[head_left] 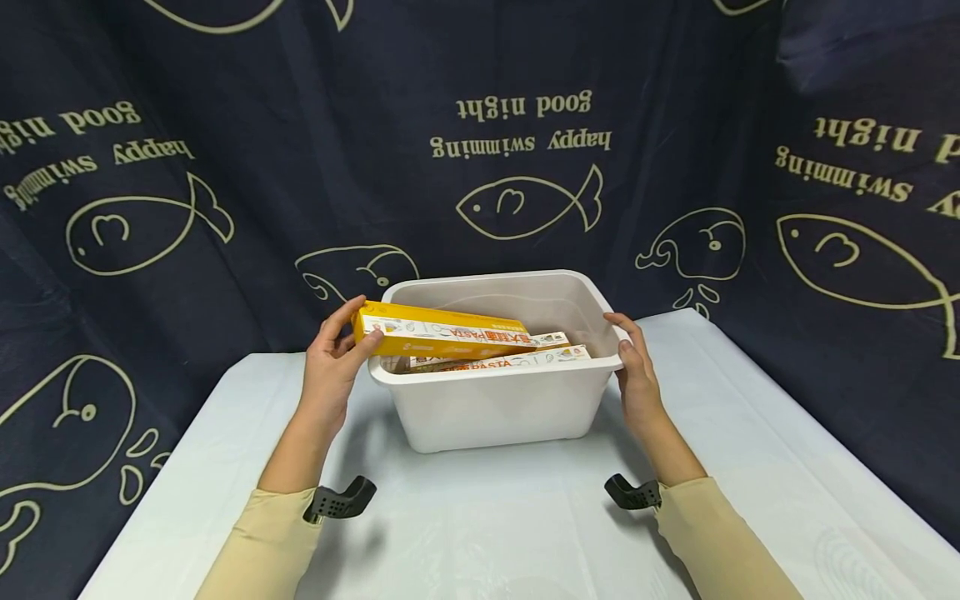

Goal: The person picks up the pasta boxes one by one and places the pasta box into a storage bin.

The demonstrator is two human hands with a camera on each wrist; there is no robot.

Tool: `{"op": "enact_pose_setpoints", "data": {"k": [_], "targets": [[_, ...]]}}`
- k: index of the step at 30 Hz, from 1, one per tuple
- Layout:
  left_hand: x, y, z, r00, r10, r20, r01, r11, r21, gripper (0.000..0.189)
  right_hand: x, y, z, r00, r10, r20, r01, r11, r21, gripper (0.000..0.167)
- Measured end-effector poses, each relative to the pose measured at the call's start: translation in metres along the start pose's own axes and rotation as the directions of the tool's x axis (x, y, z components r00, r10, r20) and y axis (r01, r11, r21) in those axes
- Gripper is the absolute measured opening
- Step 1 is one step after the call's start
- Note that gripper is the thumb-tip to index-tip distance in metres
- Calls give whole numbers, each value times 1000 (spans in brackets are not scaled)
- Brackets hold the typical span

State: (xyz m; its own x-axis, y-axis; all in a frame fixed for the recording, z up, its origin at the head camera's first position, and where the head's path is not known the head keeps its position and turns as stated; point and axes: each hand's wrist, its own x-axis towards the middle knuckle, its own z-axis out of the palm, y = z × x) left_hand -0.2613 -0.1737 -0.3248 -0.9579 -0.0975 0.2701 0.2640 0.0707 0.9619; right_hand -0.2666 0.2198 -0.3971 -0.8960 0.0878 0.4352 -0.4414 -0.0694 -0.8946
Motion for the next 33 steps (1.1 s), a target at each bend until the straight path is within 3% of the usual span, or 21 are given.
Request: {"op": "enact_pose_setpoints", "data": {"k": [6,20,33], "targets": [[4,-1,5,999,-43,-18,43,998,55,60,0,0,0,1000,-3,-4,3,1000,-2,53],[21,-6,13,993,-116,26,112,987,119,67,-1,-1,1,1000,5,-1,-5,1000,-4,53],[36,-3,9,980,-143,137,118,977,176,72,0,-3,3,1000,-4,-6,4,1000,5,49]]}}
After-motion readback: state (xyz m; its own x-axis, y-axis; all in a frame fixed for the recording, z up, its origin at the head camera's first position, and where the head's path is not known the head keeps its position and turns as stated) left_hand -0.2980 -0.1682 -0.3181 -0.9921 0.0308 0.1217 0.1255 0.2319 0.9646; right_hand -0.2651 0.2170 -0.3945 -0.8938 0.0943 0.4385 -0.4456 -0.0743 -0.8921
